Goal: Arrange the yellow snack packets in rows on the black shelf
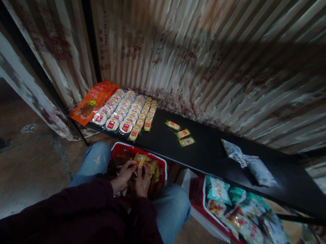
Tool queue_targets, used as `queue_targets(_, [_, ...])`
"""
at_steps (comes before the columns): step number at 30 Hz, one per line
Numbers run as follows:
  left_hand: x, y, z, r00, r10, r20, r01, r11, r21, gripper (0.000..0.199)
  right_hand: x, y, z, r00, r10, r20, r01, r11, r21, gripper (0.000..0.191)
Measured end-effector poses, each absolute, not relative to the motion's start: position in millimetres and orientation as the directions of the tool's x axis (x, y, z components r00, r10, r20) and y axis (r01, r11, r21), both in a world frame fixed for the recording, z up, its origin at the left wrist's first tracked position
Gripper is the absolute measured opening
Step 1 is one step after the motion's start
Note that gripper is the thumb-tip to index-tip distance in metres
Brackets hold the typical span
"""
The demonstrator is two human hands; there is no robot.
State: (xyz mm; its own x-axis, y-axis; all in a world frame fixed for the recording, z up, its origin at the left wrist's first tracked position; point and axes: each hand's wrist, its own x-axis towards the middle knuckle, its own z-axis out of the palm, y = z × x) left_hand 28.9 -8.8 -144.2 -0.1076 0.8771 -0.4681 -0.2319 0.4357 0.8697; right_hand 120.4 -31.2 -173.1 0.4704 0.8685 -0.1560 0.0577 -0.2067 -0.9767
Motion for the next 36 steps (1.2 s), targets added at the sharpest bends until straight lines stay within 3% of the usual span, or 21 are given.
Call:
queue_targets(10, [33, -8, -151, -0.116, 0.915, -0.387, -0.147, 0.369, 0.918, 0.032, 121, -28, -181, 0.471, 0.854, -0.221, -0.021, -0.240, -0.971, 0.061])
queue_targets(15, [32, -7, -161, -0.079, 0.937, -0.340, -0.098, 0.332, 0.938, 0.031, 122, -28, -190, 0.515, 0.834, -0.197, 0.018, -0.240, -0.970, 0.064])
queue_targets(22, [31, -6, -164, -0.066, 0.954, -0.292, -0.010, 0.292, 0.956, 0.039, 123, -28, -187, 0.446, 0.874, -0.195, 0.083, -0.257, -0.963, 0.069])
queue_targets(36, [33, -2, -135, -0.057, 0.987, -0.152, 0.191, 0.160, 0.968, 0.040, 126, -20, -178, 0.494, 0.868, -0.053, 0.171, -0.156, -0.973, 0.060])
